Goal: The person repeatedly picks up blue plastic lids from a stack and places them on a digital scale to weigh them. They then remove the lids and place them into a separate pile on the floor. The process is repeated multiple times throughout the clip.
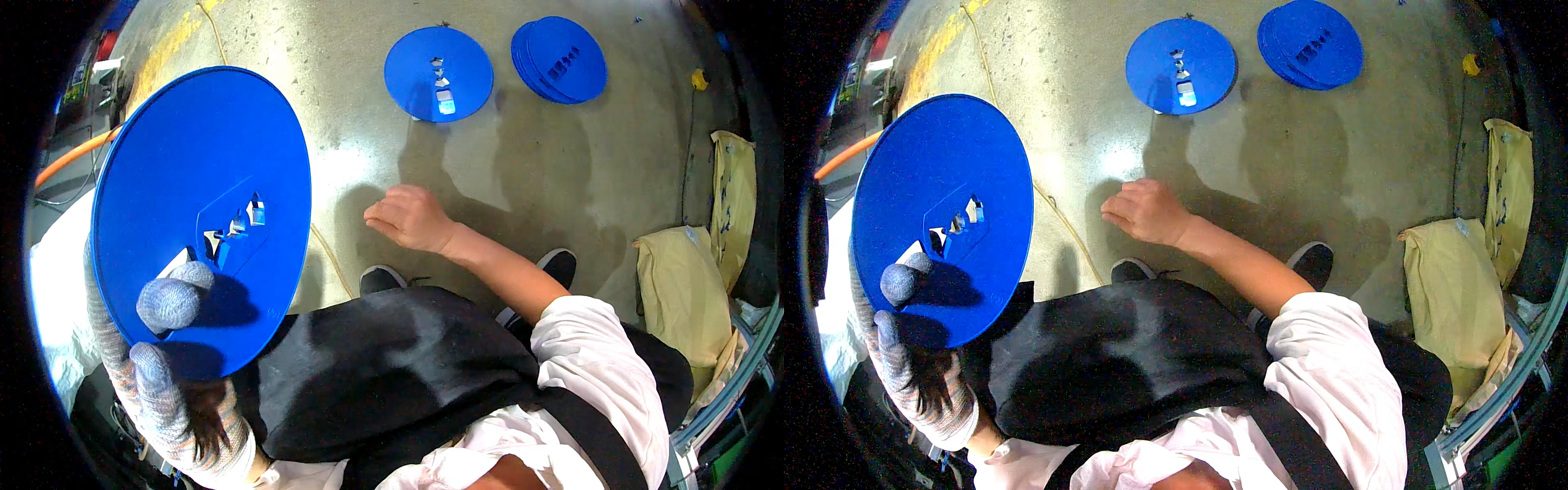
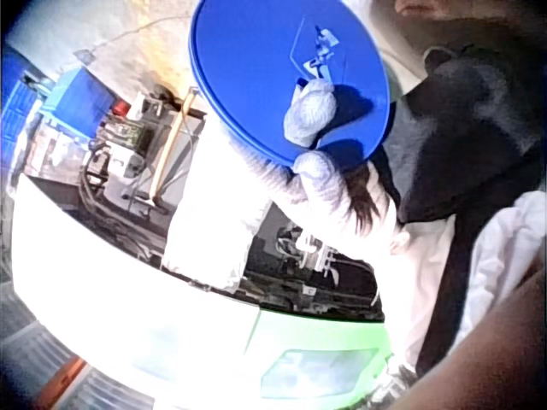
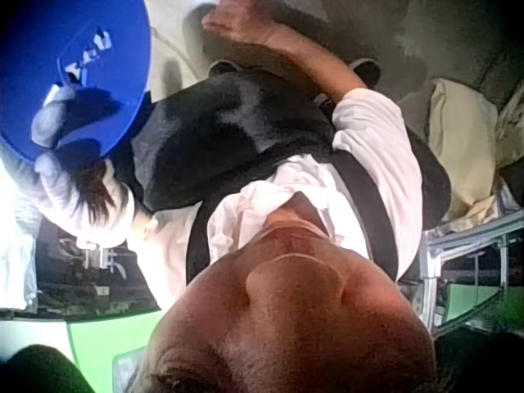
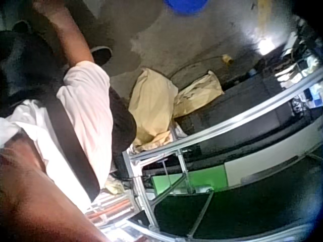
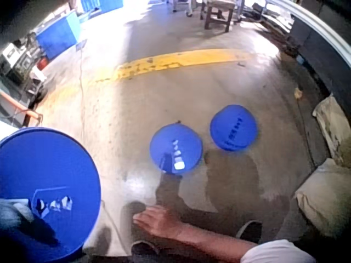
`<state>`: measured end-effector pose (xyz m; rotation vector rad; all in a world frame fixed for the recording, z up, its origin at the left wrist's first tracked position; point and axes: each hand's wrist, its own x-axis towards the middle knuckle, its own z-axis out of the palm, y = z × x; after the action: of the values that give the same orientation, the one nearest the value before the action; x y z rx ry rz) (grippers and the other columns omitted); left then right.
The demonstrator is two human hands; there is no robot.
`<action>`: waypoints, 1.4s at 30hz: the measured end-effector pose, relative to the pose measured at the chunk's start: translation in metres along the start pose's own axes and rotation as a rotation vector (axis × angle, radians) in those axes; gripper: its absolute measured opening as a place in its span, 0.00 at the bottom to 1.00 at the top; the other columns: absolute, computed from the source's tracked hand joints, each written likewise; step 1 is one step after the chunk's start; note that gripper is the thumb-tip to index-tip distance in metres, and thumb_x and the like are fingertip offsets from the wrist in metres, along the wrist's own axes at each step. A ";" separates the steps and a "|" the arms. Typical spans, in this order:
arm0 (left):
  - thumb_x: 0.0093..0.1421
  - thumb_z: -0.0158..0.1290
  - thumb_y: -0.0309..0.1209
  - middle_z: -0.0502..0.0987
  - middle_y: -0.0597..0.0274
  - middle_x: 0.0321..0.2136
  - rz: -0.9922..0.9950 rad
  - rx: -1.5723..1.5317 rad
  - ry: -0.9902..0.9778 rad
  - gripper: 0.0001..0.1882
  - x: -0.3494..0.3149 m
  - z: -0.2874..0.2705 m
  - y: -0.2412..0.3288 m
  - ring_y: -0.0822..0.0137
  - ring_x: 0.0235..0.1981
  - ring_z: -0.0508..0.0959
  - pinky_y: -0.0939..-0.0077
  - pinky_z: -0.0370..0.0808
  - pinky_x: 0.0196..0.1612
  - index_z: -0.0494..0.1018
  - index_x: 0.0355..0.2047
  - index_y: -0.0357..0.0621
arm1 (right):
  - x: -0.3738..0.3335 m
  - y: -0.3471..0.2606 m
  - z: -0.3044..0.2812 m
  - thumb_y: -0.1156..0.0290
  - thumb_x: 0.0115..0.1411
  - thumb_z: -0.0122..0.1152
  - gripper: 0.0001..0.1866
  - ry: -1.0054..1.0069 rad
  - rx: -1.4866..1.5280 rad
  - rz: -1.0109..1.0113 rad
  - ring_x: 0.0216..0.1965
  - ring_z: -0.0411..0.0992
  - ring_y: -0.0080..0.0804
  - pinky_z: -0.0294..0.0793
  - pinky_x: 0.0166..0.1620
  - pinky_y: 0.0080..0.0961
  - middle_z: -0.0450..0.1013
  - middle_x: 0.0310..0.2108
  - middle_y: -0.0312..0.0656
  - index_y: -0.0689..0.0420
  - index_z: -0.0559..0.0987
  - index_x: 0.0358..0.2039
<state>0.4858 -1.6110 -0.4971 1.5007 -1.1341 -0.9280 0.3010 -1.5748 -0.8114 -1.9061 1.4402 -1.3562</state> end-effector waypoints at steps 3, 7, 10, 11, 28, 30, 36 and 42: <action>0.64 0.50 0.32 0.66 0.50 0.58 0.005 -0.007 -0.007 0.26 -0.002 -0.002 0.002 0.59 0.58 0.68 0.60 0.63 0.62 0.62 0.60 0.37 | -0.001 -0.001 0.000 0.67 0.54 0.65 0.05 -0.001 0.011 0.003 0.24 0.70 0.34 0.70 0.29 0.32 0.70 0.21 0.35 0.50 0.78 0.29; 0.64 0.50 0.32 0.66 0.50 0.58 -0.002 -0.018 -0.020 0.26 -0.002 -0.002 0.004 0.59 0.58 0.68 0.60 0.63 0.62 0.62 0.61 0.37 | 0.001 -0.001 -0.002 0.67 0.54 0.65 0.05 -0.045 -0.004 0.020 0.25 0.71 0.36 0.71 0.29 0.32 0.71 0.21 0.35 0.51 0.78 0.29; 0.64 0.49 0.32 0.66 0.50 0.58 -0.001 -0.026 -0.034 0.26 -0.002 0.001 0.004 0.59 0.58 0.68 0.59 0.63 0.62 0.61 0.61 0.37 | 0.001 0.001 -0.003 0.66 0.55 0.64 0.05 -0.042 -0.003 0.025 0.25 0.71 0.37 0.71 0.30 0.33 0.71 0.22 0.36 0.51 0.78 0.29; 0.64 0.49 0.32 0.66 0.50 0.58 -0.004 -0.030 -0.040 0.26 -0.002 0.002 0.005 0.59 0.57 0.68 0.59 0.63 0.62 0.61 0.61 0.37 | 0.001 0.002 -0.004 0.66 0.55 0.64 0.05 -0.038 0.012 0.033 0.25 0.71 0.37 0.71 0.30 0.34 0.71 0.22 0.36 0.52 0.78 0.29; 0.64 0.49 0.33 0.65 0.48 0.59 -0.142 -0.289 -0.371 0.28 0.023 0.041 0.009 0.58 0.57 0.69 0.59 0.64 0.61 0.59 0.62 0.37 | 0.018 0.107 -0.117 0.62 0.57 0.64 0.13 0.572 -0.188 0.905 0.26 0.72 0.33 0.70 0.30 0.34 0.73 0.24 0.40 0.56 0.77 0.37; 0.64 0.49 0.33 0.65 0.48 0.59 -0.126 -0.272 -0.375 0.28 0.024 0.040 0.019 0.58 0.56 0.69 0.59 0.64 0.61 0.59 0.62 0.37 | 0.021 0.128 -0.117 0.61 0.57 0.64 0.14 0.588 -0.181 0.964 0.27 0.72 0.30 0.71 0.31 0.32 0.73 0.25 0.39 0.57 0.78 0.37; 0.64 0.49 0.33 0.65 0.48 0.59 -0.146 -0.304 -0.422 0.28 0.023 0.048 0.014 0.58 0.56 0.70 0.59 0.65 0.61 0.58 0.63 0.37 | 0.018 0.152 -0.124 0.61 0.58 0.64 0.12 0.388 0.243 1.277 0.18 0.60 0.16 0.54 0.19 0.17 0.67 0.20 0.30 0.56 0.77 0.35; 0.64 0.49 0.33 0.64 0.47 0.59 -0.133 -0.293 -0.423 0.29 0.024 0.045 0.022 0.57 0.56 0.70 0.59 0.65 0.61 0.57 0.63 0.37 | 0.027 0.143 -0.106 0.68 0.60 0.59 0.07 0.553 0.531 1.052 0.18 0.60 0.16 0.54 0.19 0.16 0.66 0.20 0.30 0.58 0.75 0.34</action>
<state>0.4454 -1.6477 -0.4850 1.1800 -1.1394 -1.4856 0.1371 -1.6310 -0.8598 -0.2906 1.6800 -1.4765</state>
